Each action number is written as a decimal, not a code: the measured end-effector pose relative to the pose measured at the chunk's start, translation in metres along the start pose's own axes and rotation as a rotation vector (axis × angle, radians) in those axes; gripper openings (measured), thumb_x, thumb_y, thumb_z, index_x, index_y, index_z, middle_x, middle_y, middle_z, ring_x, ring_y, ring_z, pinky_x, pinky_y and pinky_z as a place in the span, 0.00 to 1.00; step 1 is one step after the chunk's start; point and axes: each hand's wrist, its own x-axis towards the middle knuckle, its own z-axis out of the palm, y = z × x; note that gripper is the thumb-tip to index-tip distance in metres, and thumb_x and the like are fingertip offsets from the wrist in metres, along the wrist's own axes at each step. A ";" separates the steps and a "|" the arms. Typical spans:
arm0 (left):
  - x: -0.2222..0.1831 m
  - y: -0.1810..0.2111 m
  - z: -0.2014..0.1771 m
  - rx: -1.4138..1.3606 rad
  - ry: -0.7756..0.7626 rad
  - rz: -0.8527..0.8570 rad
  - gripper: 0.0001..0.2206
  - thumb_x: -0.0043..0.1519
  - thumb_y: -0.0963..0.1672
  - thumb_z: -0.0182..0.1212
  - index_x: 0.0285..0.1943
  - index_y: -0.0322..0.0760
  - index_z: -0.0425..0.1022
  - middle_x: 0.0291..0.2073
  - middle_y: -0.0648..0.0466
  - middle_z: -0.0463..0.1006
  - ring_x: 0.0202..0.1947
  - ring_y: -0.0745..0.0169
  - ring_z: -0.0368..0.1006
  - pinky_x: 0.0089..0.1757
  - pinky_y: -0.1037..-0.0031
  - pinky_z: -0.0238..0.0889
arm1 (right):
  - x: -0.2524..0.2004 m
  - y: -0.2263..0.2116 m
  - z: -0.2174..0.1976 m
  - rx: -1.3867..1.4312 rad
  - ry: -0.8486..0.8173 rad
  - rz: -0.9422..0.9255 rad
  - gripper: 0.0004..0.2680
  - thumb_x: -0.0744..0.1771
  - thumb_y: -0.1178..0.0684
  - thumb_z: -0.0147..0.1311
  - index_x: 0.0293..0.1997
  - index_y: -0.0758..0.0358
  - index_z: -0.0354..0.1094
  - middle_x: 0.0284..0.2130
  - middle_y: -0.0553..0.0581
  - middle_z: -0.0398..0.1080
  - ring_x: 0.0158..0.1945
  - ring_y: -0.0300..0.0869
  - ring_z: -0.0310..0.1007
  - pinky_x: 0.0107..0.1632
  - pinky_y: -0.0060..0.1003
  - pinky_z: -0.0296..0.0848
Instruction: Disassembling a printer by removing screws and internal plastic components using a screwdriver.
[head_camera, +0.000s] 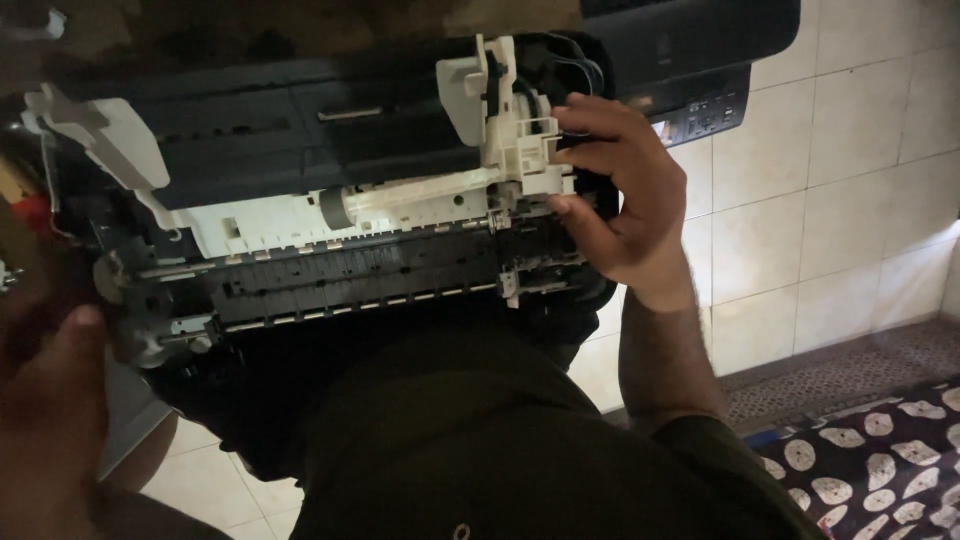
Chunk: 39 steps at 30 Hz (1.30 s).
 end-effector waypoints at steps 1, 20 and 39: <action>-0.003 -0.011 0.000 0.101 0.039 0.071 0.13 0.83 0.33 0.59 0.72 0.08 0.69 0.63 0.24 0.75 0.65 0.27 0.70 0.64 0.49 0.58 | 0.000 0.001 0.000 -0.004 0.006 -0.015 0.10 0.70 0.53 0.55 0.50 0.74 0.68 0.54 0.71 0.70 0.63 0.64 0.71 0.63 0.57 0.75; 0.060 0.032 0.022 0.008 0.035 0.248 0.10 0.81 0.34 0.64 0.67 0.14 0.75 0.53 0.33 0.76 0.52 0.39 0.72 0.52 0.54 0.64 | -0.007 -0.009 0.004 -0.035 -0.007 0.092 0.12 0.71 0.50 0.54 0.52 0.72 0.71 0.56 0.68 0.71 0.65 0.61 0.71 0.69 0.61 0.65; 0.053 0.037 0.035 -0.040 0.254 0.251 0.06 0.80 0.29 0.64 0.63 0.12 0.75 0.52 0.34 0.76 0.50 0.46 0.73 0.51 0.64 0.68 | -0.015 -0.008 0.010 -0.032 0.117 0.146 0.10 0.71 0.48 0.54 0.52 0.63 0.71 0.57 0.63 0.73 0.64 0.57 0.74 0.77 0.67 0.54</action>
